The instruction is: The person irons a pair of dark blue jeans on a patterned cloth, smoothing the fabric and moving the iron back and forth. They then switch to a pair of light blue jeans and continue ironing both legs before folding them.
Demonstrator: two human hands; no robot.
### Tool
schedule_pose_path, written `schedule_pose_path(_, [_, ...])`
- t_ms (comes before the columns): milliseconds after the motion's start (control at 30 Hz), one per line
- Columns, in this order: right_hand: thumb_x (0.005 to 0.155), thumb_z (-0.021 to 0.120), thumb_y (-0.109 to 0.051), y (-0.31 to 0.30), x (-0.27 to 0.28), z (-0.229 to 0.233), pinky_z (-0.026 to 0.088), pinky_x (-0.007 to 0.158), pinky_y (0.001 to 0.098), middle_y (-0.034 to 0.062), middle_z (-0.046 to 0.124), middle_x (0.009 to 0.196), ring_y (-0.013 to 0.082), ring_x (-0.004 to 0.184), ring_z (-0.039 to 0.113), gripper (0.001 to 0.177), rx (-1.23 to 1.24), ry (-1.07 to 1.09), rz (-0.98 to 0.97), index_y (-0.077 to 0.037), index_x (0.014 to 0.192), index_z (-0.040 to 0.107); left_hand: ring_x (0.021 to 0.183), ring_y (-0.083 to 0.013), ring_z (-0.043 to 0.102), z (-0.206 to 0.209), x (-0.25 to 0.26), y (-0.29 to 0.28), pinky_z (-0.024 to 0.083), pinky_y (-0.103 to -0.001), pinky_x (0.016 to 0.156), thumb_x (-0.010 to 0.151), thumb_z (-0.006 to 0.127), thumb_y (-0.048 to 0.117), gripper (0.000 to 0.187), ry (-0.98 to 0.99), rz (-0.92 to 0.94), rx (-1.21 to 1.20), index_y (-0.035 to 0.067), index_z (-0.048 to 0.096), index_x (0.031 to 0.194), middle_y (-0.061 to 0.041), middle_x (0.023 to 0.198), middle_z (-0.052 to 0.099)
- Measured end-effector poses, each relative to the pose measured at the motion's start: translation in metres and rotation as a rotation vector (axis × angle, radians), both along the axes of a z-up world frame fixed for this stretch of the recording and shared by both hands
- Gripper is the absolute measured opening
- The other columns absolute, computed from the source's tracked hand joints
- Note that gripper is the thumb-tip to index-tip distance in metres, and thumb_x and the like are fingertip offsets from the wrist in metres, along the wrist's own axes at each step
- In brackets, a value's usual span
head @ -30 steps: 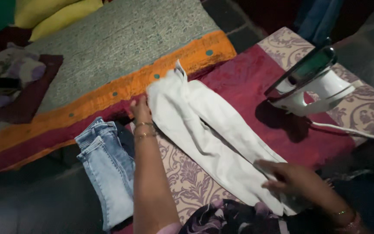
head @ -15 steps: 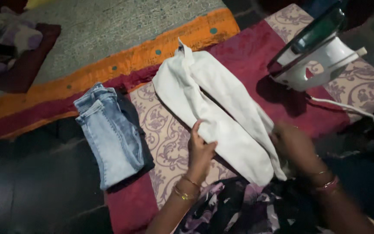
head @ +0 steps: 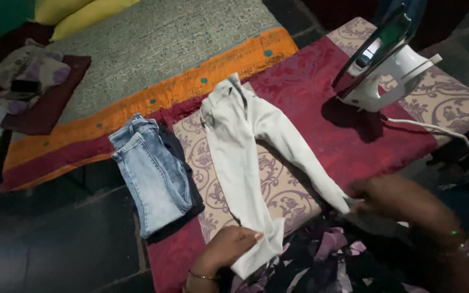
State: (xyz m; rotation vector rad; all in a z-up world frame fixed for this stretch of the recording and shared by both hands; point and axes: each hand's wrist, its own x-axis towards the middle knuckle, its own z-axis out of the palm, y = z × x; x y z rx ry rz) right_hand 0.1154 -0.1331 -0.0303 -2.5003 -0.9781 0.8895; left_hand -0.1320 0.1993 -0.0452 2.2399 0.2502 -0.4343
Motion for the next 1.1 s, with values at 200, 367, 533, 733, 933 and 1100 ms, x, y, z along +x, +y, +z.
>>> schedule_pose_path(200, [0.090,0.058,-0.022,0.112,0.070,0.003,0.055,0.074,0.0497,0.0165,0.074,0.096,0.0377,0.088,0.072,0.026,0.311,-0.353,0.047,-0.013,0.113,0.066,0.093,-0.0327,0.073,0.025,0.037,0.032,0.056,-0.043,0.082,0.088,0.067,0.043,0.041,-0.045,0.285,0.441,0.020,0.071,0.121,-0.014,0.096,0.076])
schedule_pose_path(367, [0.097,0.060,-0.023,0.244,0.132,-0.035,0.053,0.079,0.0544,0.0220,0.072,0.098,0.0428,0.087,0.069,0.024,0.238,-0.652,-0.200,-0.004,0.109,0.068,0.131,-0.0362,0.054,-0.019,0.174,0.100,0.041,-0.043,0.108,0.100,0.066,0.030,0.049,-0.830,0.588,-0.094,0.004,0.052,0.139,-0.022,0.140,0.058])
schedule_pose_path(533, [0.094,0.069,-0.040,0.317,0.124,-0.070,0.048,0.107,0.0516,0.0136,0.070,0.123,0.0369,0.123,0.061,0.033,0.351,-0.562,-0.024,-0.009,0.106,0.073,0.105,-0.0393,0.054,-0.067,0.230,0.153,0.042,-0.045,0.090,0.102,0.053,0.031,0.049,-0.411,1.281,-0.707,0.020,0.045,0.149,-0.031,0.128,0.063])
schedule_pose_path(733, [0.085,0.080,-0.018,0.338,0.101,-0.100,0.041,0.108,0.0419,0.0259,0.056,0.141,0.0353,0.132,0.047,0.041,1.142,0.204,0.170,0.000,0.122,0.076,0.102,-0.0382,0.058,-0.085,0.251,0.165,0.046,-0.044,0.087,0.100,0.055,0.028,0.047,-0.664,1.165,-0.999,0.016,0.049,0.144,-0.028,0.129,0.062])
schedule_pose_path(933, [0.091,0.068,0.001,0.329,0.099,-0.063,0.052,0.075,0.0280,0.0057,0.074,0.101,0.0121,0.084,0.062,0.022,1.039,0.572,-0.300,-0.003,0.109,0.079,0.103,-0.0387,0.060,-0.106,0.276,0.194,0.047,-0.043,0.086,0.097,0.059,0.026,0.045,-0.636,1.100,-1.100,0.011,0.053,0.139,-0.026,0.131,0.060])
schedule_pose_path(1100, [0.078,0.050,0.015,0.282,0.171,-0.020,0.060,0.091,0.0361,0.0196,0.069,0.102,0.0261,0.096,0.069,0.039,1.355,-0.233,-0.397,0.002,0.106,0.074,0.104,-0.0392,0.061,-0.132,0.301,0.226,0.049,-0.043,0.085,0.094,0.063,0.025,0.045,-0.909,1.163,-1.010,0.006,0.056,0.134,-0.024,0.134,0.058])
